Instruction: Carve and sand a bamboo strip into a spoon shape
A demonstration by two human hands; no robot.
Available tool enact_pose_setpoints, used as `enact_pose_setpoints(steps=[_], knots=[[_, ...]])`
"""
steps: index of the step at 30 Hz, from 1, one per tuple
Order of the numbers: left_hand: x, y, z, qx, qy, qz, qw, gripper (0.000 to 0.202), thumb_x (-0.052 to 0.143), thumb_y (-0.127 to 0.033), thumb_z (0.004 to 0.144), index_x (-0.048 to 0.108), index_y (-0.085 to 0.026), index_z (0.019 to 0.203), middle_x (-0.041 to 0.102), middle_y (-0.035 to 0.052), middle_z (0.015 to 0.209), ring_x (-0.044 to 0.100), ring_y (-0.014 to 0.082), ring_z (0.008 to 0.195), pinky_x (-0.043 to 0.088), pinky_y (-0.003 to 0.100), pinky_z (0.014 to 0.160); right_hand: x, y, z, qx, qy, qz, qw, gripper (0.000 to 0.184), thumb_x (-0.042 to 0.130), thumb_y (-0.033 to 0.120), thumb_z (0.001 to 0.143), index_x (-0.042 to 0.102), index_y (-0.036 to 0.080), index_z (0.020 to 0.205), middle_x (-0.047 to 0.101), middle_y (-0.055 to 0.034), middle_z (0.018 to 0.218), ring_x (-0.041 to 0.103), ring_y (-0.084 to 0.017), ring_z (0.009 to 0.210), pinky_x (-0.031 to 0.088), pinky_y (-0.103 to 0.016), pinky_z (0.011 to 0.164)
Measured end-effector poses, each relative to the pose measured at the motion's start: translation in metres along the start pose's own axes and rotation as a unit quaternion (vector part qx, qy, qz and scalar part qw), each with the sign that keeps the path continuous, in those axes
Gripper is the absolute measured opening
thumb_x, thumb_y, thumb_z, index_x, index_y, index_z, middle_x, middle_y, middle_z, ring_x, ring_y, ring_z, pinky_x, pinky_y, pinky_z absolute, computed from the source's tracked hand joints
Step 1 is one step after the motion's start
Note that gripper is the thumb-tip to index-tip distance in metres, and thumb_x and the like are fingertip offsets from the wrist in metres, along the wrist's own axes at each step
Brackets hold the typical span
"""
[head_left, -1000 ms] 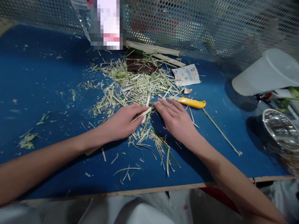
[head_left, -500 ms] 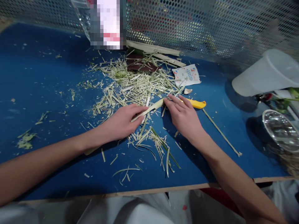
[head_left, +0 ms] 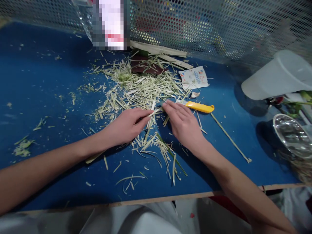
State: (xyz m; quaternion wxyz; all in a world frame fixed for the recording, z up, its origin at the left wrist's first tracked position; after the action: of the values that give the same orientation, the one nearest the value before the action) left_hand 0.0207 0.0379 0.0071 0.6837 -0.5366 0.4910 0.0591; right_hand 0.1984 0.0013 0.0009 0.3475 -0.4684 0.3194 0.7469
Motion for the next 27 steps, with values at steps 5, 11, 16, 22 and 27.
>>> enact_pose_setpoints(steps=[5,11,16,22,27], knots=[[0.001,-0.001,-0.001,0.011,0.012,0.011,1.000,0.044,0.039,-0.037,0.100,0.066,-0.022,0.132,0.075,0.0077,0.101,0.065,0.0193,0.091,0.048,0.031,0.080,0.002,-0.003,0.002,0.010,0.024,-0.020,0.999,0.058,0.037,0.002,0.095,0.047,0.019,0.150,0.060,-0.0097,0.144,0.047,-0.021,0.143,0.036,-0.050,0.121],[0.001,0.001,-0.002,-0.028,0.031,-0.018,0.999,0.047,0.039,-0.040,0.100,0.061,-0.024,0.138,0.077,0.0069,0.104,0.069,0.0184,0.084,0.048,0.029,0.073,0.000,0.002,0.000,-0.016,0.026,-0.006,1.000,0.057,0.037,0.002,0.095,0.047,0.018,0.149,0.057,-0.0086,0.148,0.045,-0.019,0.144,0.035,-0.046,0.122],[-0.003,0.001,-0.002,-0.081,0.062,-0.022,0.994,0.052,0.040,-0.045,0.100,0.057,-0.022,0.143,0.076,0.0046,0.083,0.062,0.0156,0.061,0.043,0.027,0.060,-0.005,-0.015,0.000,0.032,-0.005,-0.033,0.999,0.054,0.038,0.002,0.094,0.052,0.015,0.144,0.067,-0.0117,0.136,0.050,-0.022,0.141,0.039,-0.047,0.118],[-0.002,0.000,-0.003,-0.056,0.071,-0.002,0.996,0.051,0.037,-0.044,0.101,0.055,-0.027,0.146,0.079,0.0035,0.090,0.061,0.0132,0.056,0.040,0.026,0.057,-0.014,-0.024,-0.002,0.044,-0.056,-0.046,0.996,0.051,0.040,0.005,0.097,0.051,0.017,0.145,0.067,-0.0117,0.136,0.054,-0.021,0.138,0.043,-0.045,0.114],[0.000,-0.003,-0.004,-0.018,0.046,0.075,0.996,0.049,0.035,-0.037,0.102,0.057,-0.025,0.144,0.079,0.0077,0.107,0.070,0.0196,0.079,0.045,0.029,0.068,-0.008,0.004,-0.003,-0.015,-0.014,-0.015,1.000,0.055,0.039,0.003,0.095,0.046,0.015,0.149,0.063,-0.0121,0.141,0.049,-0.021,0.141,0.042,-0.046,0.117]])
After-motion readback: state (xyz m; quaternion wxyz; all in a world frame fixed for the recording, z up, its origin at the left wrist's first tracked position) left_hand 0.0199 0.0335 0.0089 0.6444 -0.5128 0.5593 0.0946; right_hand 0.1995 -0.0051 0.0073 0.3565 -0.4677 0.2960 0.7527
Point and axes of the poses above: each hand's wrist, its own z-axis towards the middle knuckle, its own x-axis out of the palm, y = z × x, the point moved 5 cm from there along z, towards the middle knuckle
